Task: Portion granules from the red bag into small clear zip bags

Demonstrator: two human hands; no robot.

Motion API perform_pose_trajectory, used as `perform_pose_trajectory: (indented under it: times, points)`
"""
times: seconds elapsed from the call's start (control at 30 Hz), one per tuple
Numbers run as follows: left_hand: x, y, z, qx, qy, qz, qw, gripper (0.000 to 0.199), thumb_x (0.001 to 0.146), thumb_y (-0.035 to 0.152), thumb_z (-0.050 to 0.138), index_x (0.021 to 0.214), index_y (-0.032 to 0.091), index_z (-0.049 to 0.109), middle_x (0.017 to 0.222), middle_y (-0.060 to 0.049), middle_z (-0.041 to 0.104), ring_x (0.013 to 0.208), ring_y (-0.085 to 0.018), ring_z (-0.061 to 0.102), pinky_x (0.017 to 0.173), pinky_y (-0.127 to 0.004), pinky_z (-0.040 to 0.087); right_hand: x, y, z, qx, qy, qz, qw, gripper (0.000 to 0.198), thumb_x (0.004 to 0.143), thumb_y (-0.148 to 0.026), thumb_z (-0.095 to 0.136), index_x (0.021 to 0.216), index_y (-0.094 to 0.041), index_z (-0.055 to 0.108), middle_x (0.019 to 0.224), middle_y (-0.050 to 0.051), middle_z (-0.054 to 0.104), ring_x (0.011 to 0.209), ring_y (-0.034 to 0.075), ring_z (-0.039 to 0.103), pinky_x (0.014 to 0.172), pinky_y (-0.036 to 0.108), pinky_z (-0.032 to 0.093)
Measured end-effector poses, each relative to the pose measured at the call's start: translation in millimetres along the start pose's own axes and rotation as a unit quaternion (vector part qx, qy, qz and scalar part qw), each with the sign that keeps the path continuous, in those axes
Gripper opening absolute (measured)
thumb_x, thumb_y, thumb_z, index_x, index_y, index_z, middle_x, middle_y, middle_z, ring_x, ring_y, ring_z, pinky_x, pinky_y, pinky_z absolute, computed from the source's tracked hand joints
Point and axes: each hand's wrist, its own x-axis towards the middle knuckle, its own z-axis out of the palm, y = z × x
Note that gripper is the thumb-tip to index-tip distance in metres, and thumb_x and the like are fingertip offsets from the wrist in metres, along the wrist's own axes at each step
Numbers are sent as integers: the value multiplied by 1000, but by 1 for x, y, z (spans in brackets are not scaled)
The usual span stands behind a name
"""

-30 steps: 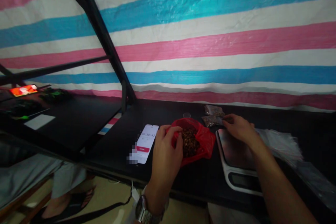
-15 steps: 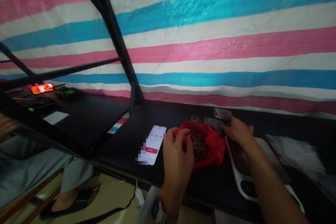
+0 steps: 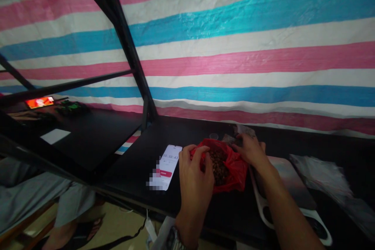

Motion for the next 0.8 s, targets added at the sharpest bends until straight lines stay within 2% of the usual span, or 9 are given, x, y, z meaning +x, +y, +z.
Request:
perform_pose_trajectory:
  times: [0.2, 0.3, 0.37, 0.5, 0.63, 0.73, 0.8]
  points:
    - [0, -1, -4, 4, 4, 9, 1000, 22, 95, 7, 64, 108, 22, 72, 111, -8, 58, 107, -26, 58, 95, -45, 50, -1, -3, -5, 31, 30, -17, 999, 39, 88, -21, 69, 127, -22, 73, 123, 14, 79, 131, 39, 62, 104, 52, 41]
    - [2, 2, -8, 33, 24, 17, 999, 23, 95, 8, 65, 110, 23, 73, 114, -10, 57, 108, -29, 54, 95, -48, 49, 1, 2, -17, 59, 47, -3, 997, 39, 86, -27, 71, 125, -25, 74, 111, 11, 82, 119, 39, 69, 99, 53, 44]
    - [2, 9, -11, 58, 42, 28, 997, 22, 95, 11, 66, 112, 24, 73, 119, -12, 55, 111, -31, 51, 96, -51, 48, 0, 6, -27, 133, 69, -3, 989, 41, 82, -32, 74, 122, -24, 75, 105, 10, 82, 107, 36, 73, 95, 51, 48]
    - [-2, 26, -14, 53, 29, 75, 995, 21, 96, 14, 67, 111, 28, 72, 124, -10, 58, 114, -31, 51, 97, -49, 45, -14, 5, -43, 343, 101, -57, 932, 43, 74, -36, 77, 114, -21, 76, 99, 9, 81, 88, 28, 75, 79, 40, 55]
    - [-13, 39, -7, 45, -47, 110, 992, 33, 92, 21, 76, 122, 32, 67, 119, -4, 67, 112, -29, 57, 93, -45, 45, -38, -14, -50, 454, 62, -89, 885, 43, 74, -42, 79, 112, -22, 75, 87, 5, 79, 75, 23, 71, 65, 33, 54]
    - [-18, 41, 2, 56, -77, 100, 990, 46, 87, 22, 82, 128, 28, 62, 121, -4, 71, 113, -30, 60, 94, -47, 46, -53, -29, -48, 487, 29, -107, 866, 37, 75, -39, 80, 108, -23, 75, 87, 3, 78, 75, 22, 72, 65, 32, 55]
    - [-19, 38, 6, 55, -74, 80, 993, 43, 86, 18, 82, 123, 25, 61, 119, -6, 72, 111, -30, 63, 94, -48, 47, -61, -36, -44, 512, 12, -122, 850, 34, 77, -37, 81, 107, -24, 75, 92, 3, 79, 80, 21, 74, 71, 32, 58]
